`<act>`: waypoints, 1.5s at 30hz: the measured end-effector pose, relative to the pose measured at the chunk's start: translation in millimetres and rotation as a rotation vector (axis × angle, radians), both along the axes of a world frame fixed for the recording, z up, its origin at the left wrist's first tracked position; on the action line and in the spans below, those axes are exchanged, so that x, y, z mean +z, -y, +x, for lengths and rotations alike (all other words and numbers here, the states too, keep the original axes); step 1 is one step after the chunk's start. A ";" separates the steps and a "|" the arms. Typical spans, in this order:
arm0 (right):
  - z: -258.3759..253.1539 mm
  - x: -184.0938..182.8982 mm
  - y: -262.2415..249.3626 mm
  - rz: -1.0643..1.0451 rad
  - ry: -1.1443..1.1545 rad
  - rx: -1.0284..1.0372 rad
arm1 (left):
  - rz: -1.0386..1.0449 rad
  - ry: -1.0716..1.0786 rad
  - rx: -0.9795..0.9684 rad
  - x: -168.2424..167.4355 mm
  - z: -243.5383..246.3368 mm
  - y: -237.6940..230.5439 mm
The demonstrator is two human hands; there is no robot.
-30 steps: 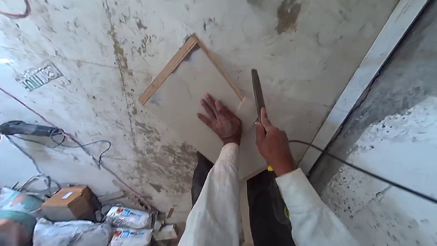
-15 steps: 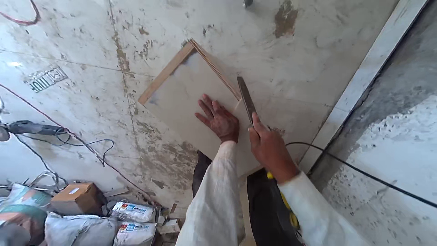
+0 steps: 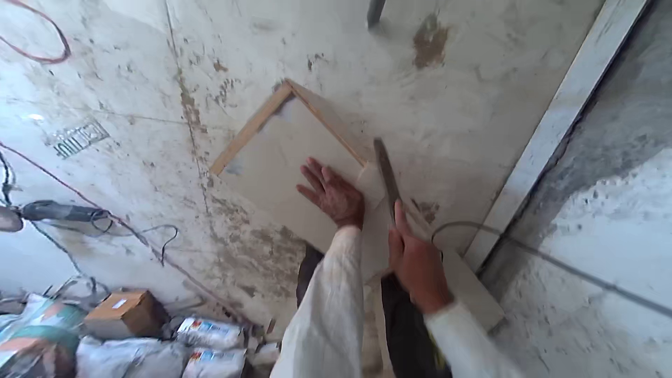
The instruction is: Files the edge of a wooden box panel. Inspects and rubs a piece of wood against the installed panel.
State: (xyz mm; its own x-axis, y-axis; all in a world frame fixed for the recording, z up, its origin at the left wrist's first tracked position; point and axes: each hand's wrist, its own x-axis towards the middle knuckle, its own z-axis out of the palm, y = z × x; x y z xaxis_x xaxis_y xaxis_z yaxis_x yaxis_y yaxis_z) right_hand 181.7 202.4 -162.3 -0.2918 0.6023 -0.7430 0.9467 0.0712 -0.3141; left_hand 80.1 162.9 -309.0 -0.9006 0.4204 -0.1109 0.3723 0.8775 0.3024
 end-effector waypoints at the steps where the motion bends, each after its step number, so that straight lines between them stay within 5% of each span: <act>1: 1.4 -4.4 -6.4 -0.064 0.040 -0.021 | -0.029 0.018 -0.010 5.9 4.5 7.8; 4: -0.5 -3.9 -43.9 -0.094 0.059 -0.067 | -0.017 0.044 -0.012 5.8 1.8 -4.4; 8: 25.2 18.9 12.3 -0.010 0.006 -0.055 | -0.010 0.024 -0.010 3.1 1.1 5.3; 12: 39.0 -23.3 -17.7 -0.059 0.049 -0.218 | -0.032 0.022 -0.031 1.3 -2.4 -3.3; 18: 88.5 -6.3 73.5 0.200 -0.073 -0.358 | 0.081 0.040 -0.081 5.8 -0.7 15.5; 21: 87.0 -22.6 108.0 0.304 -0.118 -0.464 | 0.199 0.064 -0.322 17.2 2.8 14.4; 25: 73.7 -38.6 161.1 0.276 -0.122 -0.572 | 0.093 0.255 -0.524 38.2 19.5 33.0; 30: 52.9 -63.4 180.9 0.249 -0.048 -0.521 | 0.368 1.003 0.169 101.6 -52.1 27.5; 32: 41.2 -63.8 175.3 0.256 -0.029 -0.484 | 0.569 1.260 0.267 133.2 -92.0 37.1; 35: 6.3 -24.2 155.7 0.399 -0.180 -0.448 | 0.633 1.496 0.241 194.9 -142.6 53.2; 40: -94.5 137.1 113.1 0.521 -0.688 -0.289 | 0.802 1.582 0.376 297.5 -175.7 59.3; 45: -152.8 237.4 79.9 0.789 -0.914 -0.043 | 0.791 1.602 0.363 403.3 -187.6 65.4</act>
State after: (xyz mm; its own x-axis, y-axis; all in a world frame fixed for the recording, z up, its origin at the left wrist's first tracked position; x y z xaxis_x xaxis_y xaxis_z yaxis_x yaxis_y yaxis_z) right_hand 29.0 122.6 75.1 -0.4859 0.8194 0.3041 0.4036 0.5190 -0.7535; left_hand -107.5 97.5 94.3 -0.1859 0.6270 -0.7565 -0.8173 0.3287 0.4733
